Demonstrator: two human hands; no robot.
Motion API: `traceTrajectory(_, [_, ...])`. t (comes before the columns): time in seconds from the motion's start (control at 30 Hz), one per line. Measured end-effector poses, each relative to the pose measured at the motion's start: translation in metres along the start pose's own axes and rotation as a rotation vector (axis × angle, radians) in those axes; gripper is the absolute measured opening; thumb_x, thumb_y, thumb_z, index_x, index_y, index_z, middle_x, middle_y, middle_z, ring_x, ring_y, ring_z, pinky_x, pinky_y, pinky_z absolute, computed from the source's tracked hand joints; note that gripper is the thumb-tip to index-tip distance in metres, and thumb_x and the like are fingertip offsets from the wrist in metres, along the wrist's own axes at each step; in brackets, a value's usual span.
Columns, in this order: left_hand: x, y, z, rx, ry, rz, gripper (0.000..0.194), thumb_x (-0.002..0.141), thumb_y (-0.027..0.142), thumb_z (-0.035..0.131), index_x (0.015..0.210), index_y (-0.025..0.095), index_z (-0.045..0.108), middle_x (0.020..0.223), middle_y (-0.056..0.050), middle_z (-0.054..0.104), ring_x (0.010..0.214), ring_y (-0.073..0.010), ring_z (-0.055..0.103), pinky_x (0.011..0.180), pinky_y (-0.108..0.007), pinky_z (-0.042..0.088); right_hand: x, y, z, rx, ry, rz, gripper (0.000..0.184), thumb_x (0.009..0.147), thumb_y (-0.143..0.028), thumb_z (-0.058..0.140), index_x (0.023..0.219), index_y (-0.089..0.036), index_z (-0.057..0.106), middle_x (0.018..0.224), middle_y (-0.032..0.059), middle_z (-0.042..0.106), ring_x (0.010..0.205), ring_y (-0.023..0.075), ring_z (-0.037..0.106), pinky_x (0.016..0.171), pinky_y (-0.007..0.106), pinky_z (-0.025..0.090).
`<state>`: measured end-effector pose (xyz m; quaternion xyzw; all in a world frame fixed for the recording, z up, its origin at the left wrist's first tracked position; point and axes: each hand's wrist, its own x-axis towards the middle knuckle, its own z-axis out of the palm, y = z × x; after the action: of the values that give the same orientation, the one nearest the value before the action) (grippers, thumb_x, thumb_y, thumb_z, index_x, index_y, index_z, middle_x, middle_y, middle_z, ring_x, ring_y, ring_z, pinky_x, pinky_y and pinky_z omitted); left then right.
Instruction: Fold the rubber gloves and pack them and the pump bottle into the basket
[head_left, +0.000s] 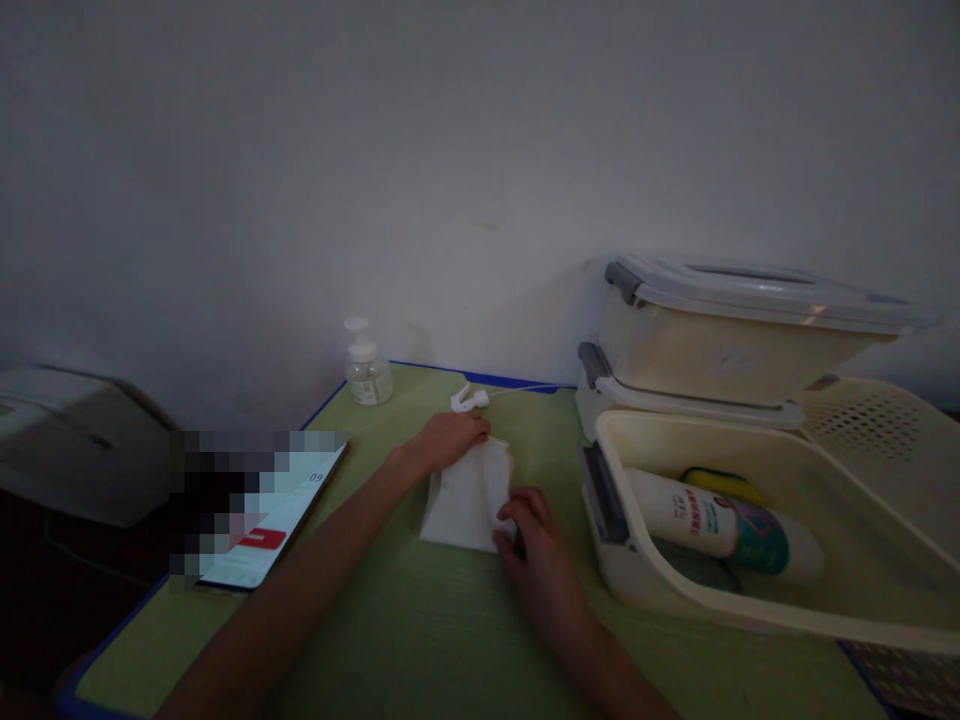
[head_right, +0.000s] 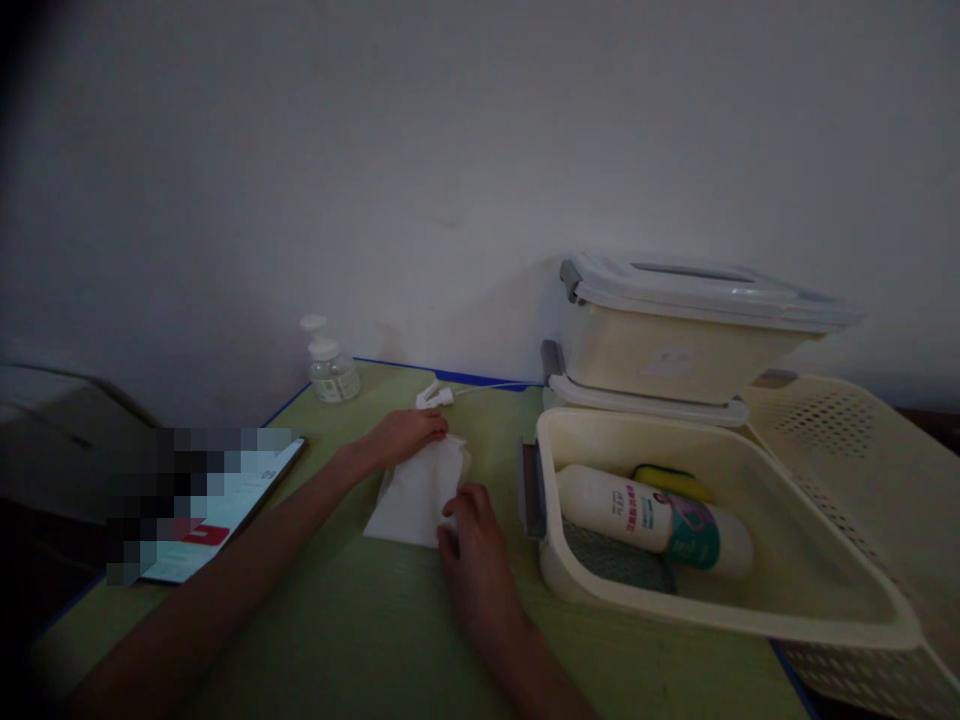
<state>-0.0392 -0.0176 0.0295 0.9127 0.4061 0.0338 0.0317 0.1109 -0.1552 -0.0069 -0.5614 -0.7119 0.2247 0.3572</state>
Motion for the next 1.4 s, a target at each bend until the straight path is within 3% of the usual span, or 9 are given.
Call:
traceTrajectory(0.2, [-0.002,0.004,0.004,0.097,0.032,-0.038,0.018,0.088,0.023,0.046,0.097,0.013,0.059,0.101,-0.011,0.060,0.093,-0.0259,0.060,0.070,-0.033,0.048,-0.001,0.003,-0.001,-0.249,-0.014,-0.075,0.019,0.078,-0.010,0.050,0.092,-0.019,0.059,0.113,0.0119,0.052,0.109,0.0258,0.052,0.092,0.042,0.047])
traceTrajectory(0.3, [-0.008,0.011,-0.006,0.136,0.086,-0.062,0.018,0.087,0.019,0.047,0.100,0.012,0.058,0.111,-0.014,0.056,0.108,-0.0281,0.052,0.083,-0.038,0.046,0.000,0.002,-0.003,-0.331,-0.051,-0.092,0.020,0.080,-0.012,0.050,0.096,-0.016,0.062,0.114,0.0133,0.054,0.109,0.0260,0.051,0.095,0.042,0.045])
traceTrajectory(0.47, [-0.035,0.038,-0.020,0.055,0.166,-0.055,0.023,0.090,0.021,0.040,0.099,0.012,0.059,0.111,-0.012,0.057,0.108,-0.0237,0.052,0.092,-0.036,0.043,0.001,-0.003,-0.006,-0.416,-0.086,-0.123,0.019,0.081,-0.012,0.050,0.091,-0.014,0.066,0.113,0.0135,0.057,0.108,0.0264,0.052,0.094,0.042,0.045])
traceTrajectory(0.57, [-0.052,0.054,-0.005,-0.013,0.105,-0.018,0.032,0.092,0.025,0.036,0.112,0.009,0.055,0.127,-0.015,0.051,0.118,-0.0228,0.048,0.097,-0.034,0.041,0.002,-0.005,-0.007,-0.436,-0.091,-0.139,0.019,0.082,-0.013,0.049,0.087,-0.015,0.068,0.111,0.0137,0.058,0.106,0.0266,0.053,0.091,0.043,0.047])
traceTrajectory(0.67, [-0.060,0.058,0.022,-0.002,0.072,0.008,0.048,0.093,0.033,0.035,0.129,0.002,0.040,0.142,-0.020,0.034,0.133,-0.0263,0.030,0.106,-0.038,0.031,0.002,-0.006,-0.008,-0.452,-0.089,-0.157,0.022,0.084,-0.014,0.047,0.085,-0.017,0.069,0.109,0.0139,0.060,0.104,0.0265,0.053,0.090,0.044,0.047])
traceTrajectory(0.83, [-0.061,0.050,0.051,0.032,0.127,-0.011,0.053,0.094,0.044,0.026,0.139,0.015,0.030,0.148,-0.012,0.023,0.138,-0.0272,0.014,0.110,-0.047,0.020,0.002,-0.007,-0.012,-0.445,-0.127,-0.166,0.021,0.083,-0.016,0.049,0.088,-0.015,0.069,0.112,0.0147,0.060,0.107,0.0268,0.052,0.093,0.043,0.045])
traceTrajectory(1.13, [-0.060,0.051,0.048,0.049,0.097,-0.020,0.055,0.094,0.044,0.024,0.139,0.014,0.029,0.148,-0.014,0.024,0.138,-0.0302,0.015,0.110,-0.047,0.019,-0.001,-0.008,-0.021,-0.416,-0.204,-0.206,0.029,0.075,-0.022,0.060,0.104,-0.016,0.065,0.113,0.0133,0.059,0.108,0.0272,0.052,0.093,0.043,0.044])
traceTrajectory(1.33, [-0.060,0.050,0.046,0.041,0.096,-0.026,0.056,0.093,0.044,0.029,0.139,0.014,0.029,0.148,-0.015,0.024,0.137,-0.0307,0.016,0.109,-0.049,0.021,-0.001,-0.010,-0.022,-0.261,-0.038,-0.197,0.025,0.085,-0.018,0.041,0.101,-0.016,0.060,0.104,0.0118,0.062,0.101,0.0220,0.057,0.091,0.042,0.046])
traceTrajectory(1.4, [-0.061,0.050,0.045,0.040,0.084,-0.025,0.055,0.092,0.042,0.031,0.139,0.014,0.029,0.148,-0.014,0.023,0.138,-0.0302,0.015,0.109,-0.049,0.021,0.004,-0.015,-0.021,-0.254,-0.059,-0.216,0.029,0.086,-0.016,0.037,0.108,-0.015,0.056,0.110,0.0128,0.061,0.105,0.0215,0.056,0.094,0.041,0.044])
